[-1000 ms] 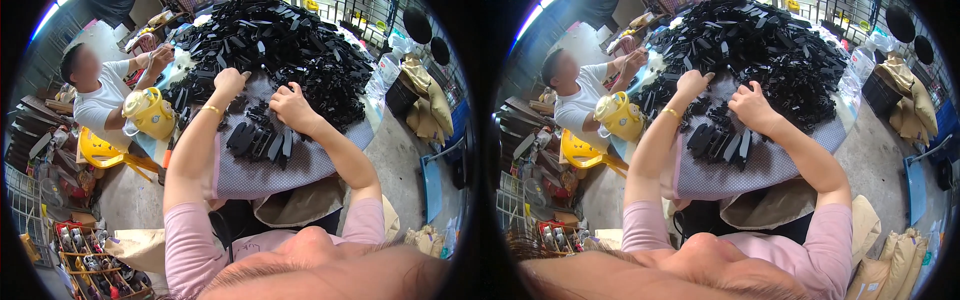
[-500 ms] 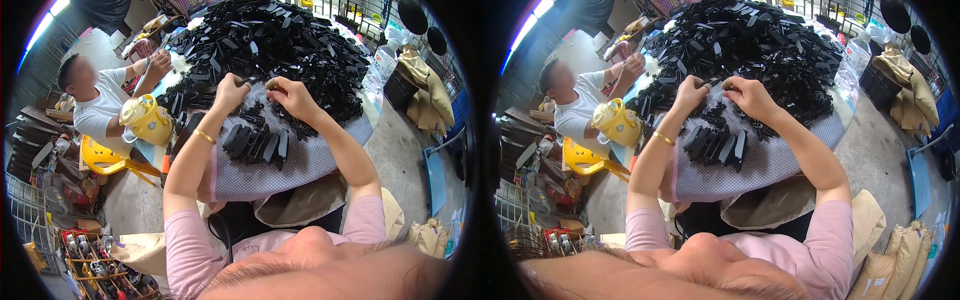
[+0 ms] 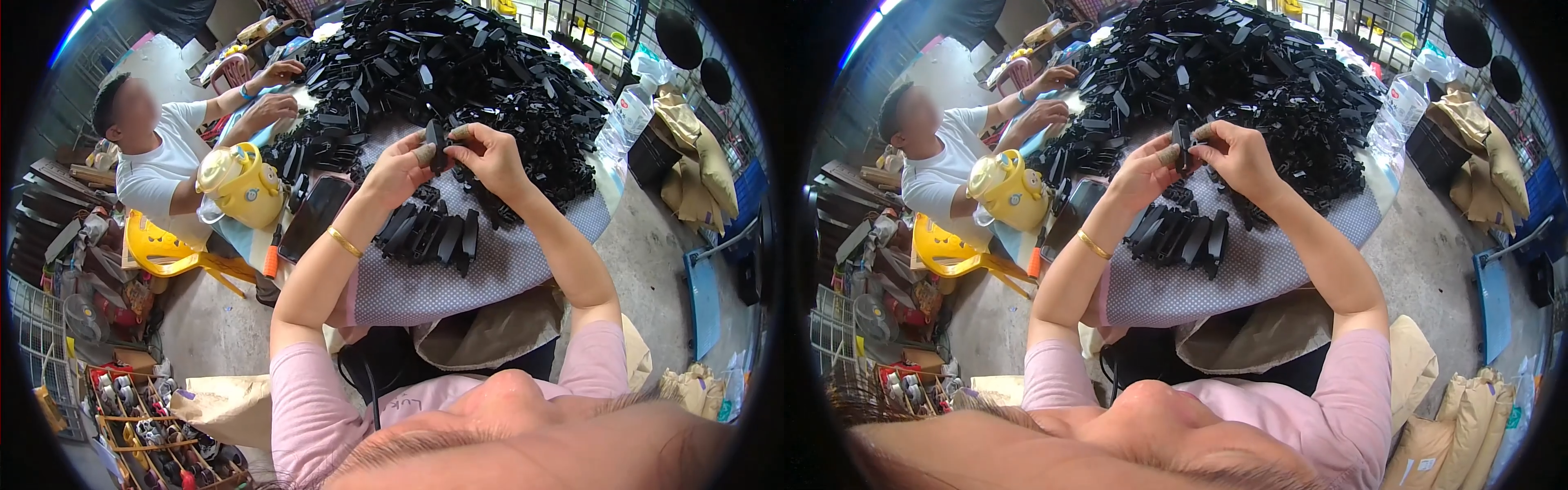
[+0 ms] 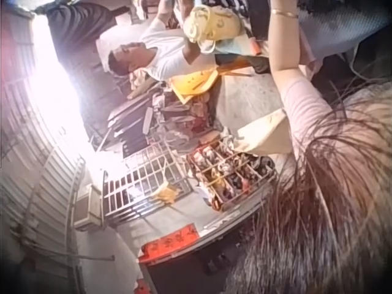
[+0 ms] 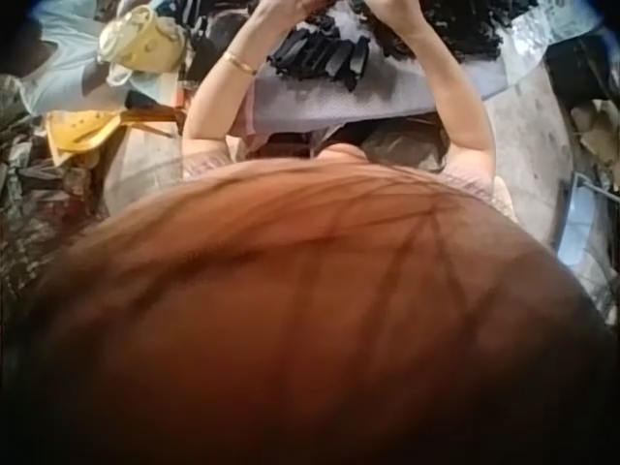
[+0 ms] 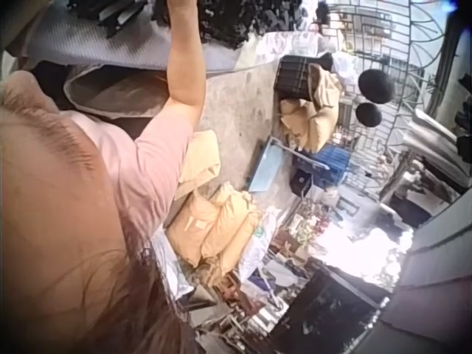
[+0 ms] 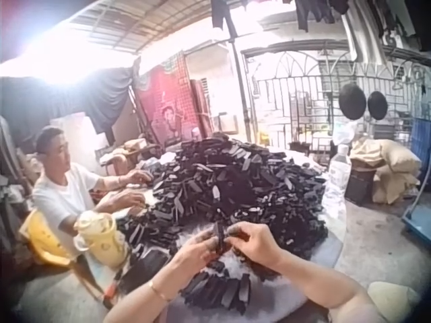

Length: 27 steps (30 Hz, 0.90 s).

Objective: Manually assemble or inspect small black plastic components at an industrial workbench.

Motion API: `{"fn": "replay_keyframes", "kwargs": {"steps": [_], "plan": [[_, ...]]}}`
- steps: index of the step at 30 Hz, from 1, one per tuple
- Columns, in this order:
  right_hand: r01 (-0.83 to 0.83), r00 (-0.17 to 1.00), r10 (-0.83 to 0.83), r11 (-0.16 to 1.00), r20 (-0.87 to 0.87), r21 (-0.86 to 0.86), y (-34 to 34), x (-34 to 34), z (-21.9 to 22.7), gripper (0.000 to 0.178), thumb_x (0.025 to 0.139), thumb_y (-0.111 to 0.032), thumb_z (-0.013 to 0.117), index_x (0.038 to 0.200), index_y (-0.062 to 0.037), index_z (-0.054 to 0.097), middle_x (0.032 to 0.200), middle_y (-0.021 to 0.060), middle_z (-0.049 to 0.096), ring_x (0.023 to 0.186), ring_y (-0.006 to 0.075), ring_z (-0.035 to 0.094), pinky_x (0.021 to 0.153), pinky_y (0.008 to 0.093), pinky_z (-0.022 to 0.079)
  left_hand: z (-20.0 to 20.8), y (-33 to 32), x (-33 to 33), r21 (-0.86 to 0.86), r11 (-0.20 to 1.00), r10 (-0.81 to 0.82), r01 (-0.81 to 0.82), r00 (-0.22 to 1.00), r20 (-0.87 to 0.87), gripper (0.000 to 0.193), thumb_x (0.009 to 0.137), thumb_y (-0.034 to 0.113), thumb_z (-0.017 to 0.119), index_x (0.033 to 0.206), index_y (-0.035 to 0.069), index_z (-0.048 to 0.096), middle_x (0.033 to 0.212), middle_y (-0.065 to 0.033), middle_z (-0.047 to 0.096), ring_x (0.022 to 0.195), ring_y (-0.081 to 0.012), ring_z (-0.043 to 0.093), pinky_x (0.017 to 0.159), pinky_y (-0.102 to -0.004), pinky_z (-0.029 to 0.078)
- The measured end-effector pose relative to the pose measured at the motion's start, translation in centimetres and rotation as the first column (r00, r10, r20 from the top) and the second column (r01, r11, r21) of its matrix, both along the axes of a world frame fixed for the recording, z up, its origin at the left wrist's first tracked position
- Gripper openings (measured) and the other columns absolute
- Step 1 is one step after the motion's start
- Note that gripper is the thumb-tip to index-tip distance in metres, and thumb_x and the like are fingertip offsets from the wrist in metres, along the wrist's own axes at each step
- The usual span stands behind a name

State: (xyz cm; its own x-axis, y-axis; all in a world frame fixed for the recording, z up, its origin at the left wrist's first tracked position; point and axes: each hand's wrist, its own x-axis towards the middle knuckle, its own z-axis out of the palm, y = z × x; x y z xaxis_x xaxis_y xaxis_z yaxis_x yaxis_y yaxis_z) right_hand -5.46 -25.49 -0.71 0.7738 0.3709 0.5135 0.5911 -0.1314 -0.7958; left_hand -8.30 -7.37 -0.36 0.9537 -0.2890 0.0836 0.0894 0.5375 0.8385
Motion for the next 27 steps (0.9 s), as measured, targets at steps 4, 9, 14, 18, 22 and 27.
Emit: {"fn": "replay_keyframes", "kwargs": {"steps": [4, 9, 14, 18, 22, 27], "plan": [[-0.005, 0.997, -0.002, 0.997, 0.078, 0.078, 0.1, -0.6, 0.3, 0.018, 0.081, 0.0, 0.065, 0.098, 0.004, 0.062, 0.083, 0.0069, 0.065, 0.077, 0.0105, 0.063, 0.071, 0.0221, 0.052, -0.3, 0.2, 0.0, 0.02, 0.999, -0.042, 0.042, 0.999, -0.019, 0.031, 0.09, 0.007, 0.052, 0.117, -0.005, 0.045, 0.102, -0.0122, 0.057, 0.091, -0.0222, 0.062, 0.087, -0.0362, 0.051], [0.069, 0.963, -0.094, 0.992, 0.252, 0.106, 0.1, -1.0, 0.5, 0.017, 0.081, -0.004, 0.065, 0.095, 0.004, 0.064, 0.076, 0.0045, 0.062, 0.067, 0.0082, 0.06, 0.06, 0.0218, 0.05, -0.3, -0.2, -0.2, -0.019, 0.999, -0.042, 0.041, 0.998, -0.054, 0.026, 0.092, 0.008, 0.049, 0.114, -0.005, 0.047, 0.103, -0.0128, 0.057, 0.091, -0.0227, 0.062, 0.086, -0.0364, 0.052], [0.141, 0.904, -0.109, 0.989, 0.414, -0.048, 0.0, -0.9, 0.5, 0.017, 0.079, -0.004, 0.065, 0.095, 0.0038, 0.064, 0.076, 0.0071, 0.061, 0.065, 0.0103, 0.06, 0.058, 0.0232, 0.049, -0.9, -0.1, 0.0, -0.016, 1.0, 0.0, 0.0, 0.999, -0.04, 0.024, 0.092, 0.01, 0.05, 0.112, -0.003, 0.049, 0.101, -0.0099, 0.059, 0.089, -0.0188, 0.062, 0.084, -0.0344, 0.052], [0.24, 0.77, -0.115, 0.964, 0.628, -0.118, 0.2, -1.0, 0.4, 0.019, 0.076, -0.005, 0.065, 0.093, 0.0029, 0.064, 0.074, 0.0127, 0.06, 0.063, 0.0237, 0.061, 0.056, 0.0294, 0.049, -1.3, -0.1, 0.0, -0.007, 0.999, 0.035, -0.035, 0.999, -0.014, 0.022, 0.092, 0.011, 0.051, 0.11, -0.001, 0.051, 0.1, -0.0083, 0.06, 0.089, -0.0168, 0.062, 0.082, -0.033, 0.053], [0.148, 0.95, -0.145, 0.989, 0.278, 0.009, 0.8, -2.3, 0.8, 0.016, 0.075, -0.005, 0.065, 0.089, 0.0022, 0.063, 0.073, 0.0124, 0.059, 0.065, 0.0265, 0.06, 0.057, 0.0325, 0.049, -0.9, -0.2, -0.2, -0.017, 0.999, 0.031, -0.031, 0.999, -0.007, 0.021, 0.092, 0.012, 0.051, 0.109, -0.001, 0.051, 0.1, -0.0078, 0.06, 0.09, -0.0158, 0.061, 0.079, -0.0309, 0.052], [0.252, 0.816, -0.156, 0.963, 0.556, -0.099, 0.3, -1.8, 1.1, 0.016, 0.073, -0.002, 0.065, 0.087, 0.0021, 0.062, 0.072, 0.0115, 0.057, 0.064, 0.0223, 0.059, 0.055, 0.0301, 0.047, -0.7, -0.4, -0.5, -0.005, 0.998, 0.055, -0.055, 0.998, -0.015, 0.021, 0.092, 0.012, 0.051, 0.109, -0.001, 0.052, 0.1, -0.0074, 0.06, 0.089, -0.0148, 0.061, 0.078, -0.029, 0.052]]}}
